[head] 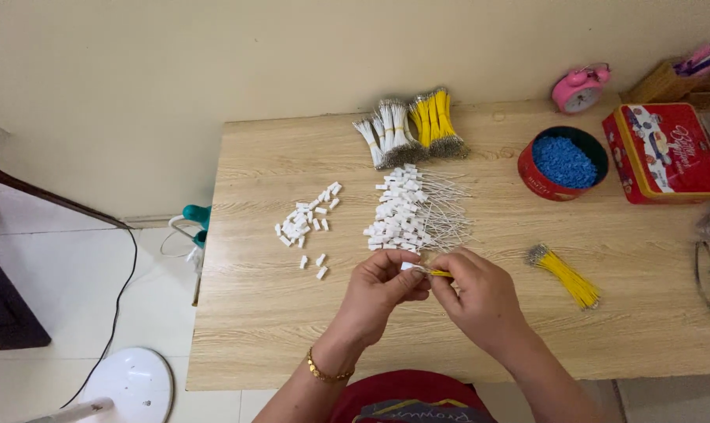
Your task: Manually assemble small white plastic components onto thin metal wires on a desk.
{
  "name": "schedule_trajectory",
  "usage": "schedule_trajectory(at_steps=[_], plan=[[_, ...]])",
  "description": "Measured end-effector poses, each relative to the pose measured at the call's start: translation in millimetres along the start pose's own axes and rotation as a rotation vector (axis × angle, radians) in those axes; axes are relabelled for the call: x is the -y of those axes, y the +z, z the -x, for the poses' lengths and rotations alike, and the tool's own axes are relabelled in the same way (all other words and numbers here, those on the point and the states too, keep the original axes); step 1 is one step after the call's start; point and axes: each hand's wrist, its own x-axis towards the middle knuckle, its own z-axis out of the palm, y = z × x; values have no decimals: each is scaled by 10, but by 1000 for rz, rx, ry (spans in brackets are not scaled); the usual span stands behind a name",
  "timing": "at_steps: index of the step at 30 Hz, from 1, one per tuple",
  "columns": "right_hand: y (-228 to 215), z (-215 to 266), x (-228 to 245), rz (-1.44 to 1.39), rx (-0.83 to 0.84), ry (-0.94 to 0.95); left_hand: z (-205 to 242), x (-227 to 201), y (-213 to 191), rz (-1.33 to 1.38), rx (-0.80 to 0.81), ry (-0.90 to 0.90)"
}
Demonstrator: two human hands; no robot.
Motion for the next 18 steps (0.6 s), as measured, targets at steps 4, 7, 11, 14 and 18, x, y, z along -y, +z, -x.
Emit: schedule_trajectory(at_steps=[4, 7, 11, 14, 18], plan=[[118, 45, -167, -75, 22, -42, -106, 318, -182, 21, -55, 41], [288, 121, -263, -135, 70, 12, -78, 447, -317, 21, -71, -4], [589, 262, -483, -226, 242, 175, -130, 727, -560, -22, -142, -103], [716, 326, -629, -353, 216, 312, -215, 961, -828, -323, -216, -60], [611, 397, -919, -376, -7, 529, -363, 1337, -1323, -1206, -322, 106]])
